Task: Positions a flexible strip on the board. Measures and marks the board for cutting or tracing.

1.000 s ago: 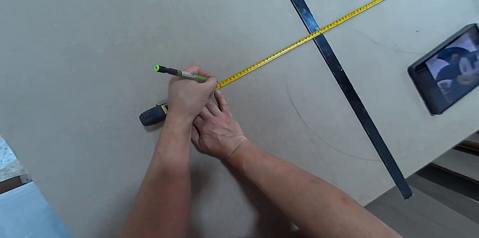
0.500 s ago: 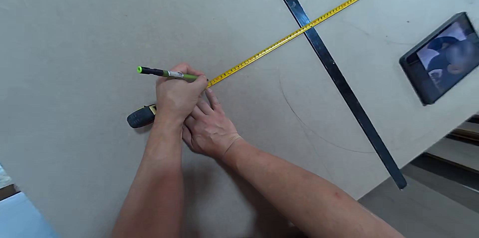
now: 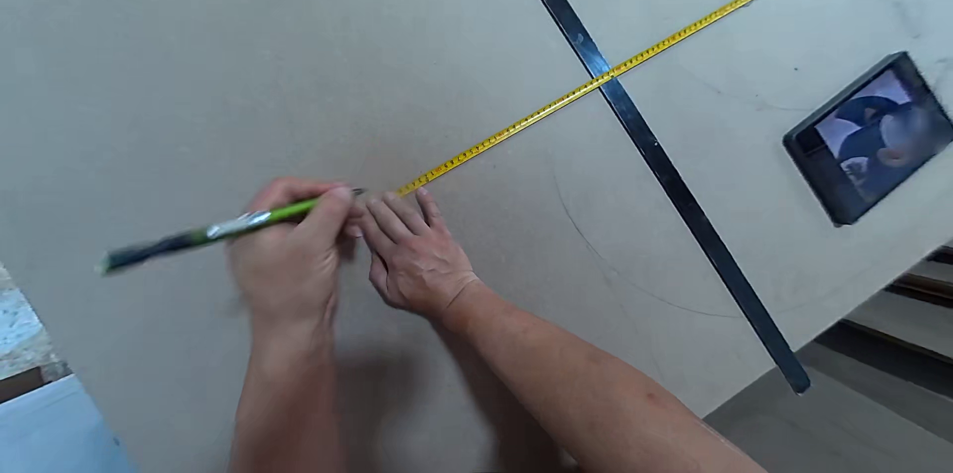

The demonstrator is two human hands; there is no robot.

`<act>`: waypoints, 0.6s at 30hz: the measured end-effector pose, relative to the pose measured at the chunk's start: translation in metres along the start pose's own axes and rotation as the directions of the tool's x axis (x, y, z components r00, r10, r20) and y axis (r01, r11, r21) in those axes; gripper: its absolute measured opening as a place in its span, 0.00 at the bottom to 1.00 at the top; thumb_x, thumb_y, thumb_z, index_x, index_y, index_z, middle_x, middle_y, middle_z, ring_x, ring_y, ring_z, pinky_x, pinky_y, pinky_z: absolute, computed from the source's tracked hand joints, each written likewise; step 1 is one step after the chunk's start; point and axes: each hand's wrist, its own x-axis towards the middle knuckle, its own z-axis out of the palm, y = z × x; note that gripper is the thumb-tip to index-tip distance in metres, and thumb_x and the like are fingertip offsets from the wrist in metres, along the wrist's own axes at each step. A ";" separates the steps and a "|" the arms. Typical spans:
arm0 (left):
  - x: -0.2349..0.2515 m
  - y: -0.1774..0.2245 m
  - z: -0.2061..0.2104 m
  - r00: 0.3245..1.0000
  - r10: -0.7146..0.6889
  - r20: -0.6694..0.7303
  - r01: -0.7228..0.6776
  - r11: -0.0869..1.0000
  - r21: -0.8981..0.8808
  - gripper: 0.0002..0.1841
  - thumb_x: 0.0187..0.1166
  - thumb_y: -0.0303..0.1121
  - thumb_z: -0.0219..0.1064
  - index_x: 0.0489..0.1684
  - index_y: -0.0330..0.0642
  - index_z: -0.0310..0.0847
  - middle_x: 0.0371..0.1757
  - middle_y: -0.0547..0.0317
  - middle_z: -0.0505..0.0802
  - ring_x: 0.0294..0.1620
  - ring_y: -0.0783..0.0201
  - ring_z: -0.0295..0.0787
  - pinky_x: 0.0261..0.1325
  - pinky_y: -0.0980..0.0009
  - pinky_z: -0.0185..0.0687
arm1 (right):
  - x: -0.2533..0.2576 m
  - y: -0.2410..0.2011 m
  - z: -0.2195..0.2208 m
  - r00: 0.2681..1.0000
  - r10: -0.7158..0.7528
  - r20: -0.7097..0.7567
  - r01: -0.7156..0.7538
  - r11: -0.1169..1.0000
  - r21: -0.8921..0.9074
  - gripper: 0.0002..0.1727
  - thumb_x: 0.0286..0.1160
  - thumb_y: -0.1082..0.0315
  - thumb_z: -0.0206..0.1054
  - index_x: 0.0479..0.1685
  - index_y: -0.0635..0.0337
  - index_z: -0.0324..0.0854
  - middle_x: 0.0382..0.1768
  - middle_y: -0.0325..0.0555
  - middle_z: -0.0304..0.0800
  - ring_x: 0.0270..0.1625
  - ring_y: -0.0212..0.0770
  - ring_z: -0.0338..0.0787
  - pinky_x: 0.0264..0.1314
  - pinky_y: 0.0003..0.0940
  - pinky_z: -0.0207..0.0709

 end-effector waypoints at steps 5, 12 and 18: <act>-0.029 -0.018 -0.052 0.929 0.291 -0.230 -0.228 0.937 0.265 0.14 0.91 0.34 0.58 0.63 0.32 0.78 0.45 0.58 0.95 0.45 0.65 0.95 0.53 0.65 0.93 | 0.000 -0.001 -0.001 1.000 -0.005 0.022 0.005 1.000 -0.004 0.32 0.87 0.53 0.46 0.89 0.48 0.68 0.90 0.38 0.67 0.94 0.43 0.59 0.96 0.60 0.38; -0.024 -0.037 -0.043 0.997 0.075 0.001 -0.060 0.789 0.612 0.29 0.75 0.45 0.77 0.74 0.44 0.77 0.64 0.48 0.90 0.63 0.55 0.90 0.65 0.49 0.86 | 0.001 0.001 -0.001 0.999 -0.007 0.035 0.007 1.000 -0.007 0.32 0.88 0.52 0.45 0.90 0.47 0.67 0.90 0.38 0.65 0.94 0.43 0.58 0.96 0.62 0.37; -0.044 0.008 -0.032 0.996 -0.033 0.085 -0.048 0.607 0.793 0.21 0.71 0.38 0.82 0.62 0.48 0.85 0.47 0.49 0.94 0.45 0.49 0.94 0.50 0.39 0.88 | -0.018 0.015 -0.015 0.997 -0.033 -0.068 0.039 0.996 0.085 0.30 0.88 0.54 0.51 0.89 0.46 0.68 0.84 0.39 0.74 0.91 0.41 0.64 0.98 0.57 0.36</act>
